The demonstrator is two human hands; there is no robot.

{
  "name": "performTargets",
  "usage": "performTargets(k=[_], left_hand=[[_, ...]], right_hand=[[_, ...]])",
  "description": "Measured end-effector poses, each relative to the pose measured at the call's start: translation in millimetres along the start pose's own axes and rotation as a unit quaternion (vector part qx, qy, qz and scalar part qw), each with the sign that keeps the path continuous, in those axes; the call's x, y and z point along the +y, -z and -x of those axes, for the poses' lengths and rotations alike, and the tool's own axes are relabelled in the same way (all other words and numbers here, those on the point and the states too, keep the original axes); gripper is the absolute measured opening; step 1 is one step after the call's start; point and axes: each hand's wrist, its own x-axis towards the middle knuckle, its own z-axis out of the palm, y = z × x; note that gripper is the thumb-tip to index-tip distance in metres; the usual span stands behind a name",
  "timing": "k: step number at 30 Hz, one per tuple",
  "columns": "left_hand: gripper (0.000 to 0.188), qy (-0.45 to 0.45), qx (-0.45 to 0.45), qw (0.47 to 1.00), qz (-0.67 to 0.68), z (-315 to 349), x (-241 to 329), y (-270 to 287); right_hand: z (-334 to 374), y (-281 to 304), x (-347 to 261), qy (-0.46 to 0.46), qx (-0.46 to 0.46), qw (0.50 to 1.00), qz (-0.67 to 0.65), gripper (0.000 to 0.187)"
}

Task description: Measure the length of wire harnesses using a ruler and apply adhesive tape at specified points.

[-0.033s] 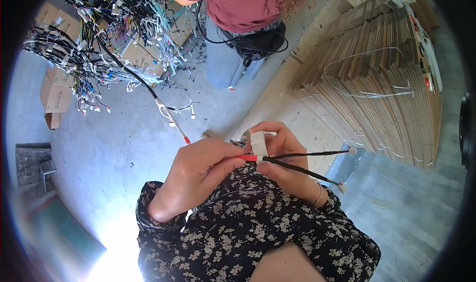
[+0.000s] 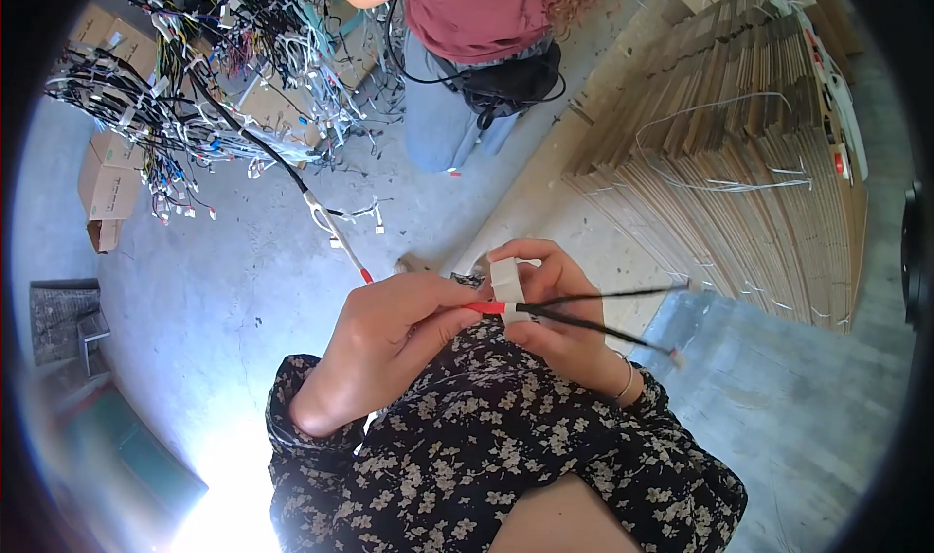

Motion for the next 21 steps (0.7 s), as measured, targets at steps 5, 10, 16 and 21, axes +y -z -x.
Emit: performTargets(k=[5,10,16,21], left_hand=[[0.019,0.110,0.058,0.990,0.063,0,13,-4],[0.022,0.068,0.036,0.997,0.007,1,10,0],[0.022,0.039,0.030,0.999,-0.011,1,9,1],[0.022,0.038,0.030,0.999,-0.012,2,7,1]], right_hand=[[3,-4,8,0.009,0.001,0.999,-0.036,0.051],[5,0,2,0.000,-0.036,0.995,0.093,0.066],[4,1,6,0.048,-0.053,0.993,0.091,0.061],[6,0,8,0.042,-0.056,0.994,0.078,0.061]])
